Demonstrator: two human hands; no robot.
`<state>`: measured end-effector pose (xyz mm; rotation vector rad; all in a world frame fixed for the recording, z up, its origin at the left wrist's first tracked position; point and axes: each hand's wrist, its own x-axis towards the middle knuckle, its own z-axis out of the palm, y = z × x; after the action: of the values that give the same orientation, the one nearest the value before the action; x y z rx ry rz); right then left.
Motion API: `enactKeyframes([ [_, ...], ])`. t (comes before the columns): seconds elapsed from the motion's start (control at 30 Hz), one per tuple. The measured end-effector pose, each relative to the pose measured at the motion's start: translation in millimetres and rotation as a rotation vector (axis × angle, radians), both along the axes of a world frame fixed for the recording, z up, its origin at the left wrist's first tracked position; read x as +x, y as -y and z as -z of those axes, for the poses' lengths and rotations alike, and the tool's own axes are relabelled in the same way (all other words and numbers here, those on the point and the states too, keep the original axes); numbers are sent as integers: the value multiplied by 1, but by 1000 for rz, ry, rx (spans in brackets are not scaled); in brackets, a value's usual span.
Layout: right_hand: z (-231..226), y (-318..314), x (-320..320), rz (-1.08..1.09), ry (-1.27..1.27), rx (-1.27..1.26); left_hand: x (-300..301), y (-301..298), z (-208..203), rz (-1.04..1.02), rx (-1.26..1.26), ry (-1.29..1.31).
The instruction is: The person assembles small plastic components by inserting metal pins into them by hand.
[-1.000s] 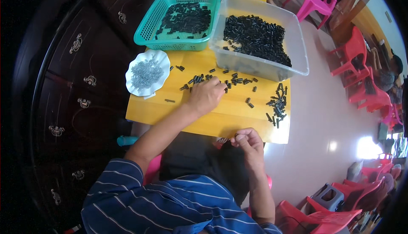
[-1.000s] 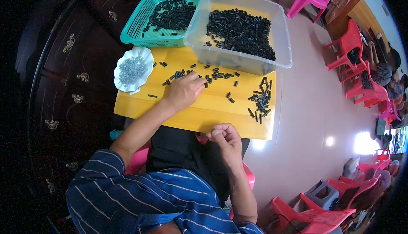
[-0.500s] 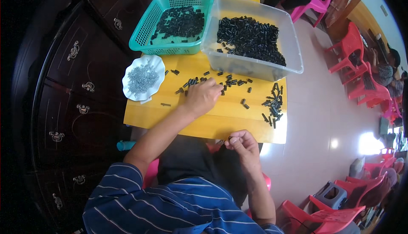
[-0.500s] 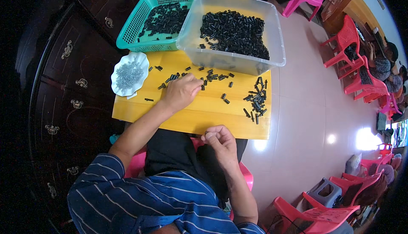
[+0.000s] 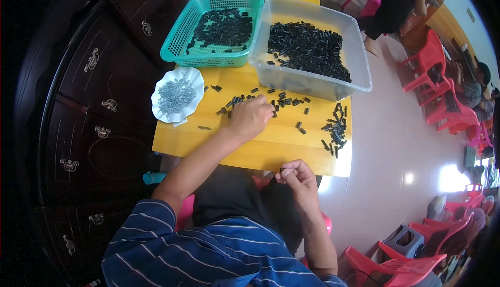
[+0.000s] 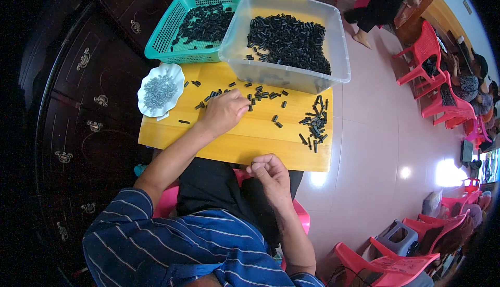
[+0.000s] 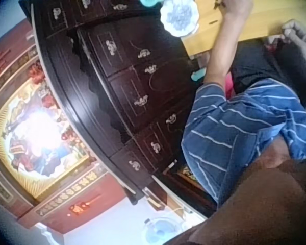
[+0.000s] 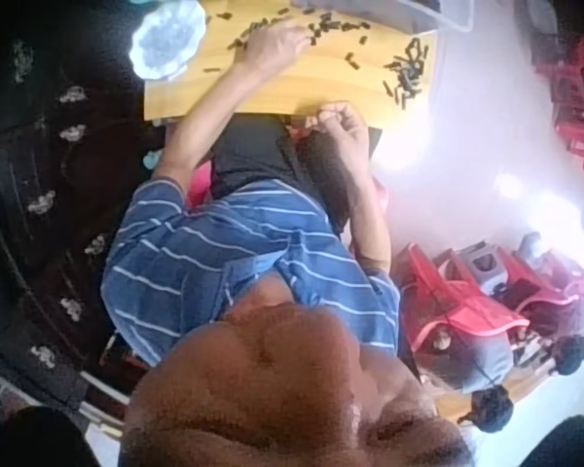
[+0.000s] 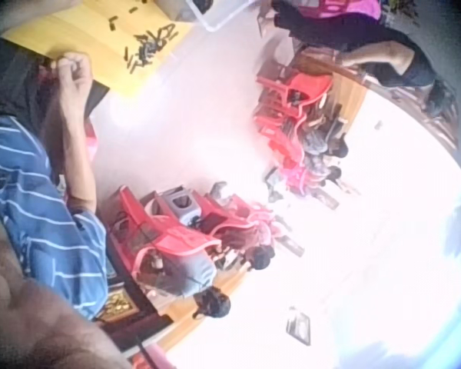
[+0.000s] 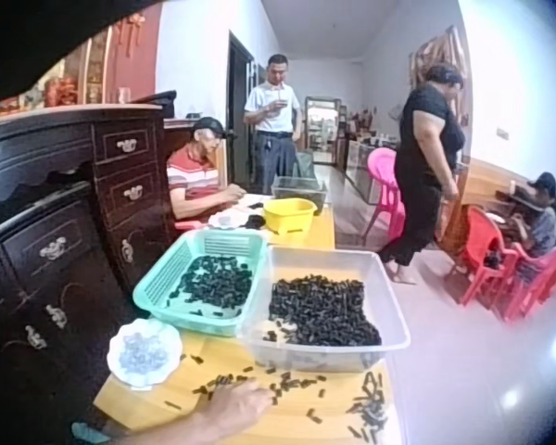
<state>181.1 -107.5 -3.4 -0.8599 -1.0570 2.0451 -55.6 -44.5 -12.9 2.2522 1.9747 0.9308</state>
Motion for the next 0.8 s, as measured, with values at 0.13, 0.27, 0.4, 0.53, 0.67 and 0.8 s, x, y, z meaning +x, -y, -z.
enactKeyframes([
  [0.13, 2, -3, 4, -16, -14, -1, 3, -3, -4, 4, -56, -36],
  [0.27, 2, -2, 5, -16, -26, 0, 5, -5, -8, -5, -65, -29],
  [0.4, 0, -2, 5, -19, -23, 2, 6, -4, -8, 28, -73, -66],
  [0.53, 1, -1, 5, -26, -31, 0, 8, -3, -8, 28, -81, -67],
  [0.67, -6, 1, 1, 3, -13, -15, 10, 0, -11, 11, -153, -72],
  [0.8, -6, 1, 1, 4, -17, -13, 11, 4, -9, 8, -165, -46],
])
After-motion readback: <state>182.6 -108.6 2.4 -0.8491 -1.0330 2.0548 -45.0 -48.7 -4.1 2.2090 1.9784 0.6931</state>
